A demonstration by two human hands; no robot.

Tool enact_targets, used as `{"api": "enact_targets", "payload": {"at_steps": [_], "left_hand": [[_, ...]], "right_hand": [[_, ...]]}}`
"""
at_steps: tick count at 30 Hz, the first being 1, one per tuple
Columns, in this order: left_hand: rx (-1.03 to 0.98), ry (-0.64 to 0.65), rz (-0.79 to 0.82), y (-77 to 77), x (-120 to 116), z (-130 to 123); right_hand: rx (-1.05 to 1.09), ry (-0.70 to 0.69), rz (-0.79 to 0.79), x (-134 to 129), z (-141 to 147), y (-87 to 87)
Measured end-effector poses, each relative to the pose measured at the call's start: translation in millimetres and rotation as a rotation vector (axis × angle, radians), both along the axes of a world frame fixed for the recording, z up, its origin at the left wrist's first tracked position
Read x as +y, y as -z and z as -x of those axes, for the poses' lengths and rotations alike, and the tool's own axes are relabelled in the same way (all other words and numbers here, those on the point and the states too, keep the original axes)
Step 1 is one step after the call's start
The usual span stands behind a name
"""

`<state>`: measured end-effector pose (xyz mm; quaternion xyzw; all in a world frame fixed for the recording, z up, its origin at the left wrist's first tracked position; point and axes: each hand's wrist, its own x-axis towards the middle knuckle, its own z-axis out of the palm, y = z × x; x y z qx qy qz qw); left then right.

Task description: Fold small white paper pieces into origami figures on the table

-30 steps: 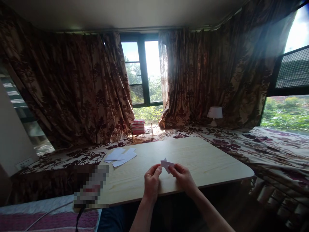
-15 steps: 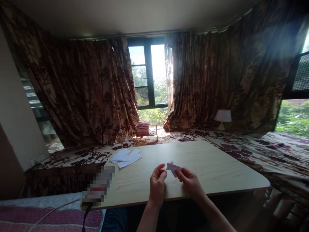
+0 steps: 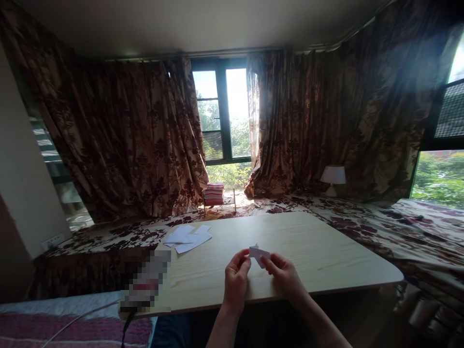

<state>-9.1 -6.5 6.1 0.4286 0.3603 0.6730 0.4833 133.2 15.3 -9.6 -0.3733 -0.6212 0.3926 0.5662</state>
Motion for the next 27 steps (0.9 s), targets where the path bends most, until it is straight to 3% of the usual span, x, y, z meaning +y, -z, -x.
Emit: {"api": "enact_targets", "payload": {"at_steps": [27], "left_hand": [[-0.012, 0.014, -0.022, -1.8, -1.4, -0.4]], "right_hand": [[-0.043, -0.021, 0.021, 4.8, -4.3, 1.2]]}}
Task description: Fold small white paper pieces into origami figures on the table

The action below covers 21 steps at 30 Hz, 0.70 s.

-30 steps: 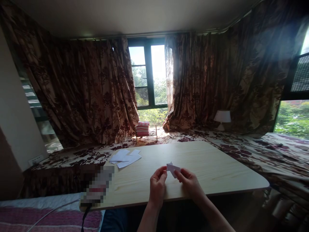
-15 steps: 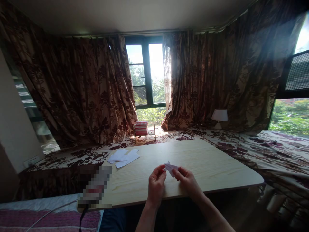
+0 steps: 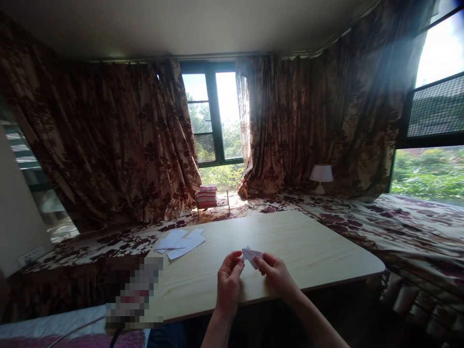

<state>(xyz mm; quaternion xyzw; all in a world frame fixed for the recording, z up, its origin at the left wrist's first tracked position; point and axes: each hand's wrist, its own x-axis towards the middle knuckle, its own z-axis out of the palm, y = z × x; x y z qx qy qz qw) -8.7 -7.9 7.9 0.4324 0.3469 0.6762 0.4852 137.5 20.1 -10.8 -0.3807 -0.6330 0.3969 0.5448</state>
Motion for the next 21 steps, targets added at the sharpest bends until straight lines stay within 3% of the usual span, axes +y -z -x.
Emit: {"api": "enact_targets", "payload": {"at_steps": [13, 21], "left_hand": [[-0.066, -0.012, 0.01, -3.5, -2, 0], [-0.041, -0.035, 0.024, 3.9, 3, -2]], "right_hand": [[0.089, 0.019, 0.015, -7, 4, -10.2], [0.094, 0.011, 0.049, -8, 3, -11.8]]}}
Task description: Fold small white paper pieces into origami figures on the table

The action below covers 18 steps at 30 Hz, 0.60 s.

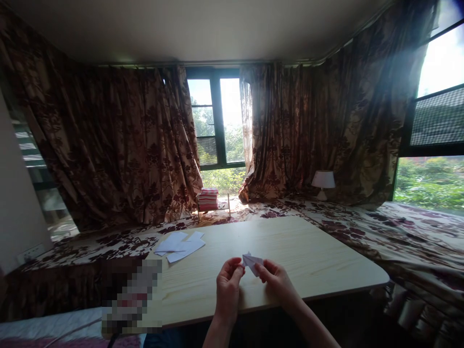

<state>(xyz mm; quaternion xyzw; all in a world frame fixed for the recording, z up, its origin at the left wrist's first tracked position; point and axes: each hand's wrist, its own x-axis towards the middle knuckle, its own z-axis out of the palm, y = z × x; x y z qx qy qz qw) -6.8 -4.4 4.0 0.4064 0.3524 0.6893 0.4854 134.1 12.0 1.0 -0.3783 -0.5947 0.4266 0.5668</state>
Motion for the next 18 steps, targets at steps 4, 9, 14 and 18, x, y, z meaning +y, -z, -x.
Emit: {"api": "enact_targets", "payload": {"at_steps": [4, 9, 14, 18], "left_hand": [[0.045, 0.031, -0.018, -5.7, 1, 7], [0.19, 0.196, -0.098, -36.5, 3, 28], [0.349, 0.38, -0.093, -51.6, 9, 34], [0.412, 0.456, -0.064, -46.7, 11, 31]], "right_hand": [[0.002, -0.017, 0.006, -4, -1, -4.5], [0.003, -0.052, 0.025, -2, -4, -3.1], [-0.016, -0.091, 0.035, 4, -9, 5.2], [-0.041, -0.103, 0.051, 6, -11, 9.6]]}}
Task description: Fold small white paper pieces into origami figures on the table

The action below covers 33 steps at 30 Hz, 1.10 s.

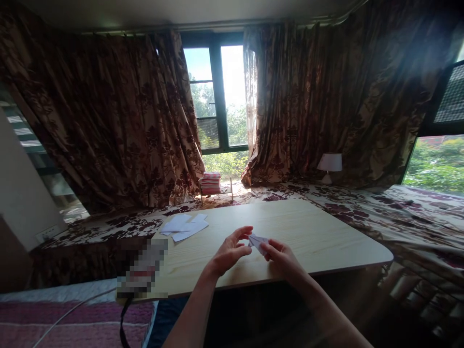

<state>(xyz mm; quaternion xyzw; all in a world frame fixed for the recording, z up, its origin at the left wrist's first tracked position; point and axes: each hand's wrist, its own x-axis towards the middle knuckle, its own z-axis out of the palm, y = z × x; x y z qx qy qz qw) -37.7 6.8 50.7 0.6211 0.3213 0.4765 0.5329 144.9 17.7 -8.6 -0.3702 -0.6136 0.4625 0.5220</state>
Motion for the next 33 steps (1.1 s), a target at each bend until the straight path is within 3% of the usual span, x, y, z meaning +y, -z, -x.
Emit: {"api": "enact_targets", "payload": {"at_steps": [10, 15, 21, 27, 33], "left_hand": [[0.016, 0.064, 0.03, 3.7, 2, -3], [-0.002, -0.024, 0.048, 6.8, 1, -1], [-0.05, -0.287, 0.142, 25.8, -4, -16], [-0.036, -0.288, 0.246, 33.4, -11, -45], [-0.113, -0.314, 0.341, 28.0, -4, -37]], "right_hand": [[-0.011, -0.004, 0.032, 1, -3, 1.2], [0.003, 0.0, 0.037, 0, -3, 0.6], [0.04, 0.065, 0.025, 3, -1, 4.1], [0.048, 0.059, 0.002, 3, 0, 4.7], [0.132, 0.081, 0.007, 0, 0, 0.9]]}}
